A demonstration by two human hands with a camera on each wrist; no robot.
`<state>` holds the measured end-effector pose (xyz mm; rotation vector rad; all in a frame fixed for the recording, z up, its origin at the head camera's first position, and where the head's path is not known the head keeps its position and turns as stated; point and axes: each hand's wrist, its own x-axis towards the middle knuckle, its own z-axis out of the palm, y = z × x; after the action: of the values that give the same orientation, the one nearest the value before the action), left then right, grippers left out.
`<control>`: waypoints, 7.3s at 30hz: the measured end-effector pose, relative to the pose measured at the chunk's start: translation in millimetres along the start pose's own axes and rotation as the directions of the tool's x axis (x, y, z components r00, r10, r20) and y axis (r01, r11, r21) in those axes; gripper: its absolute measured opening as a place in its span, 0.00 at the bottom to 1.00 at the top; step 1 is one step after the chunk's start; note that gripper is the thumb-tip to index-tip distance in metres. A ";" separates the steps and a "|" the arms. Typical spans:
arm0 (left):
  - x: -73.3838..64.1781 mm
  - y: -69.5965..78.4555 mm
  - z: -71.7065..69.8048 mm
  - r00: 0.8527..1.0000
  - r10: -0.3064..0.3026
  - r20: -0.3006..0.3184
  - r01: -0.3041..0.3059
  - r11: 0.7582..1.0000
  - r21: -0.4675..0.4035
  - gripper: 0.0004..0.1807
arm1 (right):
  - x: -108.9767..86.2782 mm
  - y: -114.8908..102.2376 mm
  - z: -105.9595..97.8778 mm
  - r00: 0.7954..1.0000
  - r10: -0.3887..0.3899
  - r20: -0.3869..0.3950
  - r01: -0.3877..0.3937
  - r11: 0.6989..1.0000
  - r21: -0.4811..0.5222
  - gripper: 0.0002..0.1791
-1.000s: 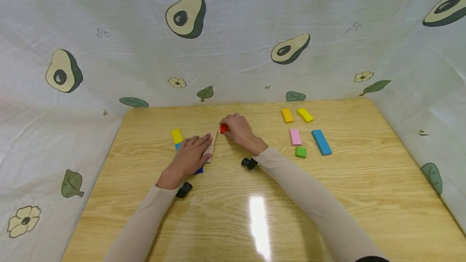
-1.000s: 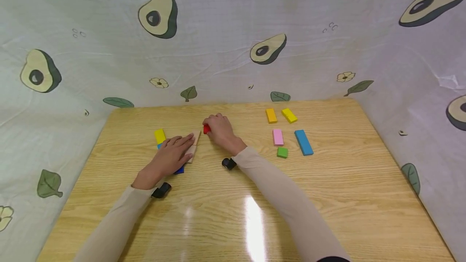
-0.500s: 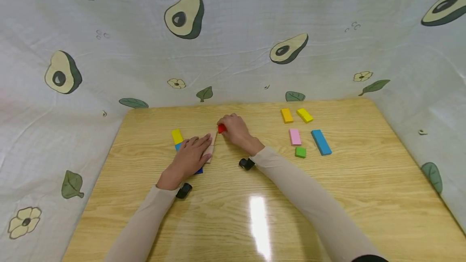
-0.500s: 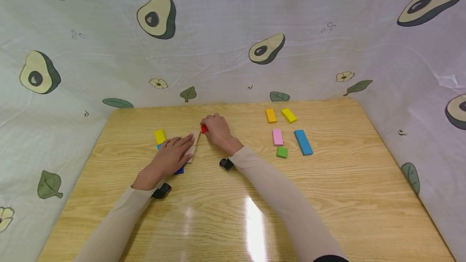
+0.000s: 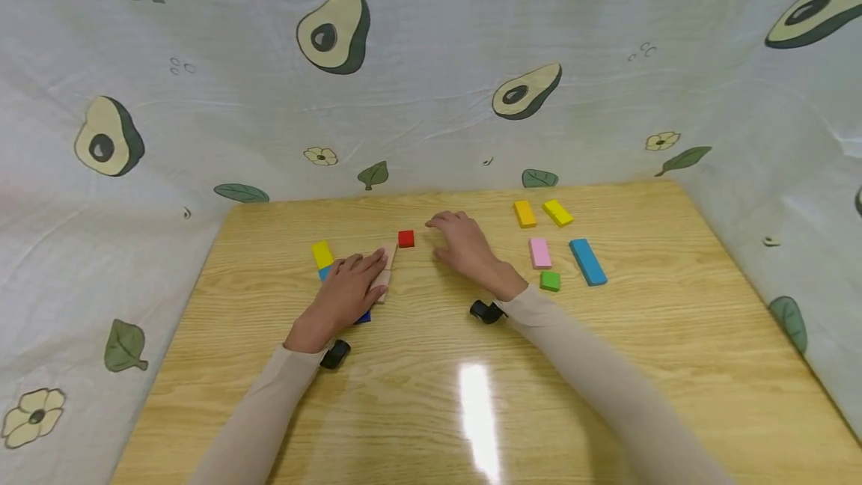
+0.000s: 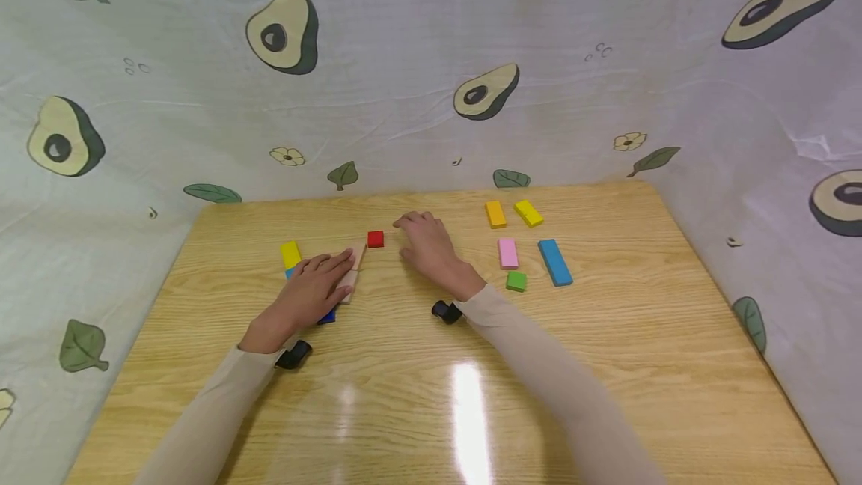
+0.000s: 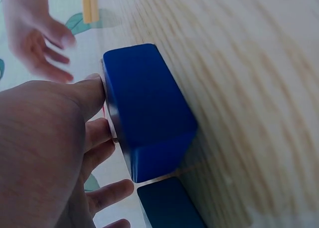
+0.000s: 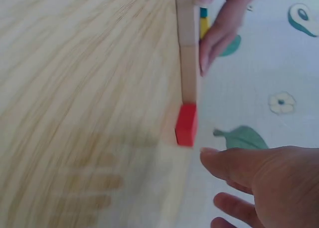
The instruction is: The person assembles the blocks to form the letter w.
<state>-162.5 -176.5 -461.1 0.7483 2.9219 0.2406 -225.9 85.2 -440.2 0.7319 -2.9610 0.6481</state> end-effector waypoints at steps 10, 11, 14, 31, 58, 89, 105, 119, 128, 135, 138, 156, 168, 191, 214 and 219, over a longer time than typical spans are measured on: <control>-0.6 0.3 0.0 1.000 -0.002 -0.008 0.002 1.000 0.000 0.35 | -48.1 38.3 -28.3 0.997 0.070 -0.021 -0.070 0.998 0.006 0.31; -0.7 0.4 -0.1 1.000 -0.001 -0.009 0.001 1.000 0.000 0.35 | -52.9 41.6 -30.6 0.996 0.082 -0.020 -0.081 0.997 0.008 0.31; -0.7 0.9 0.2 1.000 0.001 -0.014 -0.001 1.000 0.002 0.34 | -66.0 52.1 -35.8 0.994 0.111 -0.018 -0.111 0.994 0.007 0.32; -1.1 2.9 0.8 1.000 -0.009 -0.015 0.009 1.000 0.001 0.34 | -108.1 110.7 -41.0 0.981 0.176 -0.079 -0.174 0.984 0.025 0.37; 0.0 -0.3 2.9 1.000 0.002 -0.018 -0.002 1.000 0.011 0.34 | -107.6 110.5 -45.3 0.982 0.181 -0.054 -0.183 0.983 -0.029 0.34; -1.7 2.0 -0.2 1.000 0.011 -0.028 -0.010 1.000 0.027 0.34 | -27.5 12.3 8.8 0.997 -0.050 0.067 0.052 0.998 -0.024 0.34; -0.2 2.2 -0.2 1.000 0.007 -0.027 -0.006 1.000 0.028 0.34 | -9.0 -2.4 18.5 0.994 -0.063 0.085 0.064 0.998 -0.007 0.32; 0.1 1.8 1.1 1.000 0.006 -0.020 -0.006 0.999 0.031 0.34 | -4.9 -6.2 23.1 0.993 -0.079 0.084 0.081 0.997 -0.020 0.32; -0.2 1.3 2.7 1.000 0.008 -0.027 -0.007 0.999 0.033 0.34 | -4.4 -8.7 23.7 0.992 -0.085 0.088 0.087 0.996 -0.014 0.32; 0.0 1.2 2.4 1.000 -0.001 -0.021 0.002 0.999 0.040 0.34 | -5.1 -8.1 24.2 0.993 -0.098 0.073 0.099 0.995 -0.012 0.31; 0.0 2.1 1.2 1.000 -0.004 -0.017 0.005 0.999 0.039 0.34 | -5.7 -8.8 23.5 0.992 -0.090 0.084 0.091 0.996 -0.012 0.32; -0.2 3.0 1.8 1.000 0.002 -0.026 -0.001 0.999 0.045 0.34 | -28.0 26.0 -9.2 0.997 -0.013 0.078 0.013 1.000 0.001 0.36; -1.6 1.8 1.8 1.000 -0.004 -0.020 0.005 0.999 0.035 0.34 | -44.5 89.5 -47.2 0.996 0.085 0.018 -0.084 0.996 -0.018 0.36; -2.7 2.5 2.4 1.000 0.009 -0.030 -0.008 0.999 0.034 0.33 | -44.1 146.1 -64.2 0.990 0.131 0.057 -0.126 0.988 -0.093 0.38; -1.7 2.5 2.3 1.000 -0.004 -0.021 0.005 1.000 0.025 0.34 | -39.6 154.6 -60.4 0.993 0.093 0.076 -0.081 0.986 -0.146 0.33; -1.4 2.6 3.3 1.000 -0.004 -0.016 0.005 0.999 0.037 0.34 | -38.2 155.1 -60.5 0.993 0.090 0.070 -0.080 0.986 -0.143 0.32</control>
<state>-159.6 -174.5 -463.7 0.7482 2.9509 0.1934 -266.3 250.8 -449.9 0.6360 -3.0824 0.4185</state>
